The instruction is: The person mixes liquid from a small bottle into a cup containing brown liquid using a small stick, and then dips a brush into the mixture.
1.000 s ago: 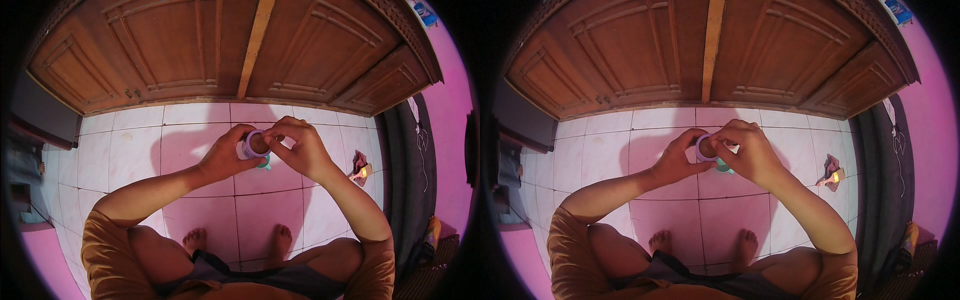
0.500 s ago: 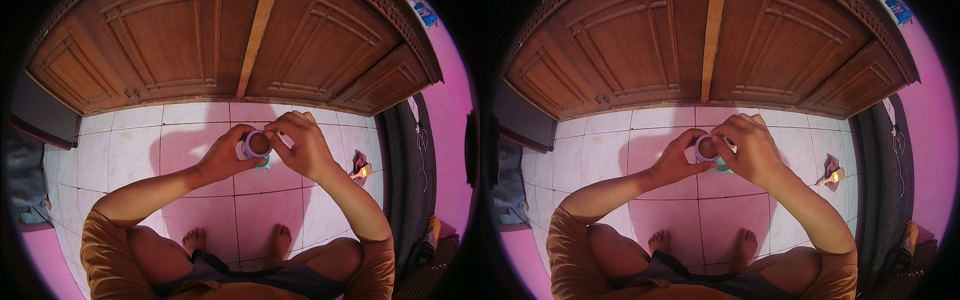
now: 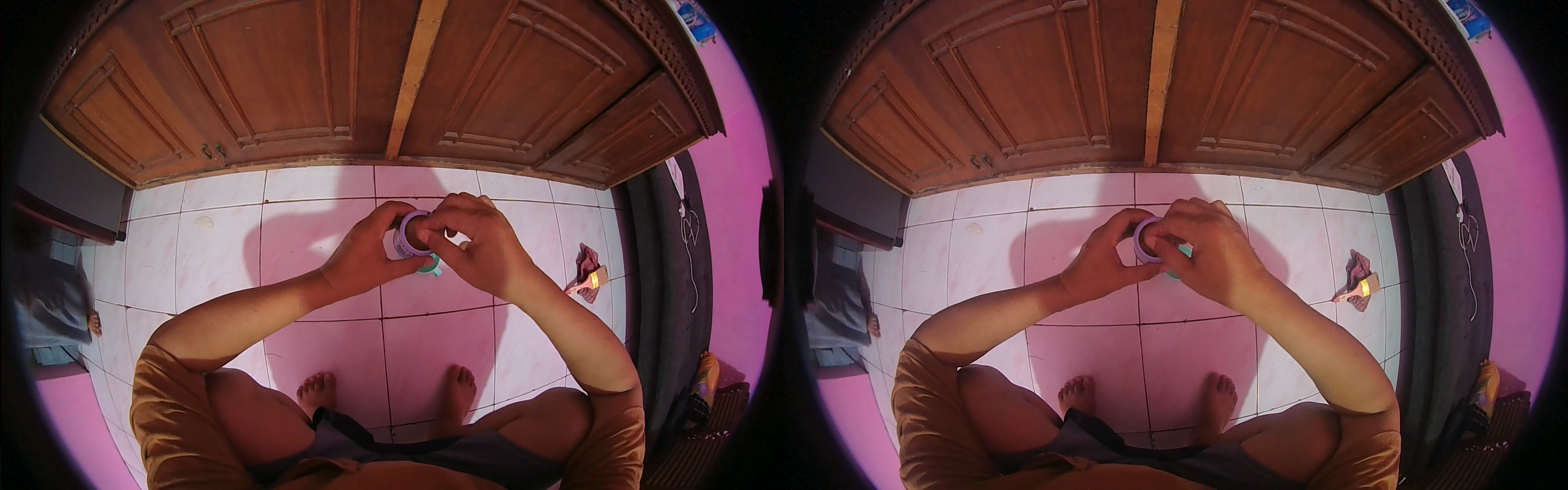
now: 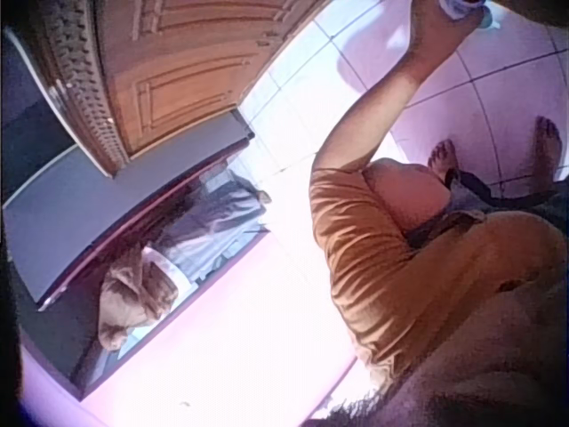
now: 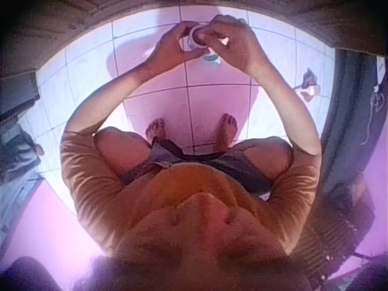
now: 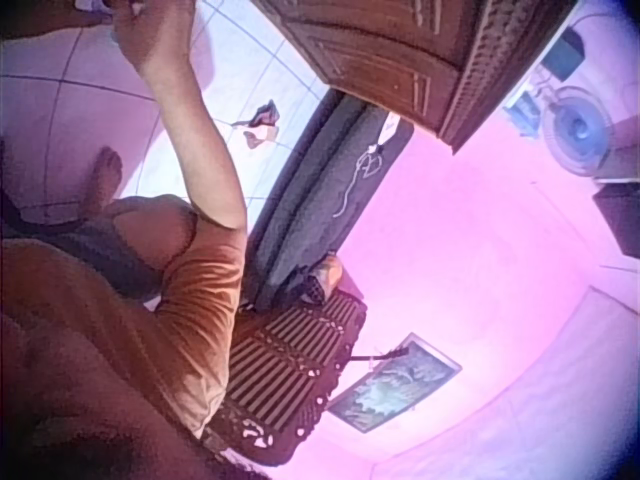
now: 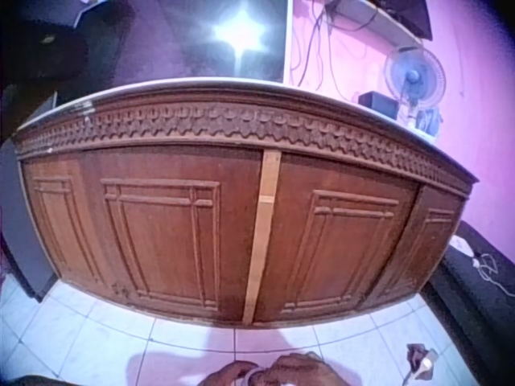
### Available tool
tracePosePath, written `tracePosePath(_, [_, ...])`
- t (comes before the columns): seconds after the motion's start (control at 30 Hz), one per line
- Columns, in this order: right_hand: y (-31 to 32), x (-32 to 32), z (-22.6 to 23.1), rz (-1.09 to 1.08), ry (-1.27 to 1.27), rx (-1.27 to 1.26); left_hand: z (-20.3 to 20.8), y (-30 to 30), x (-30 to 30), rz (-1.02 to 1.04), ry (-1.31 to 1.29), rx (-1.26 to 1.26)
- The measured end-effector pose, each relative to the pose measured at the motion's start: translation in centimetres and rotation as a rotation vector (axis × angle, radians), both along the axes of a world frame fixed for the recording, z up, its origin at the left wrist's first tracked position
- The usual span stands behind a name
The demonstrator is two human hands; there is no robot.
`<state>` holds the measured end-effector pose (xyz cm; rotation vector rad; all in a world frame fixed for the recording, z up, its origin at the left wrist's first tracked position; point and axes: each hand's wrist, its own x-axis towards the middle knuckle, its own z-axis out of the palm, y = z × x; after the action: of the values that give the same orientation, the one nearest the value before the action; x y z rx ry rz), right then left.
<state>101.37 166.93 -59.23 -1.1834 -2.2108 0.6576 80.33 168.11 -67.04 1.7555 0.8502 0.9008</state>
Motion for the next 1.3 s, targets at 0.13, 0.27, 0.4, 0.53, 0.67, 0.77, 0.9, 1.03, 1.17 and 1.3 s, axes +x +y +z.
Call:
tracePosePath(0.13, [0.1,0.6,0.8,-0.006,-0.15,0.085,-0.3,0.2,0.0,-0.039,-0.01,-0.032])
tracePosePath(0.27, [0.4,0.1,-0.1,-0.096,-0.122,0.161,-0.6,0.2,0.2,-0.027,-0.028,-0.022])
tracePosePath(0.4, [0.4,0.3,0.1,0.013,0.028,-0.023,-0.2,0.1,-0.2,-0.045,-0.044,-0.094])
tracePosePath(0.53, [0.5,0.4,0.8,-0.09,-0.203,0.215,-1.4,0.3,0.0,0.015,-0.056,0.049])
tracePosePath(0.67, [0.7,-0.9,0.5,-0.061,-0.006,0.063,-1.0,0.4,0.0,0.017,-0.075,0.069])
tracePosePath(0.77, [0.5,-0.4,1.8,0.005,-0.061,0.044,-0.4,0.2,-0.5,0.008,-0.069,0.011])
tracePosePath(0.9, [0.6,-0.8,1.4,-0.107,-0.151,0.179,-0.3,0.0,-0.9,0.02,-0.023,-0.028])
tracePosePath(1.03, [0.4,-1.4,1.3,-0.014,-0.036,0.07,-0.4,0.2,-0.5,0.016,-0.066,0.008])
tracePosePath(1.17, [0.2,-1.4,2.6,0.049,-0.097,0.06,-0.8,0.1,-1.0,0.049,-0.066,0.036])
tracePosePath(1.3, [0.5,-1.2,2.4,-0.078,-0.166,0.139,-0.2,0.2,-0.7,0.045,-0.06,0.029])
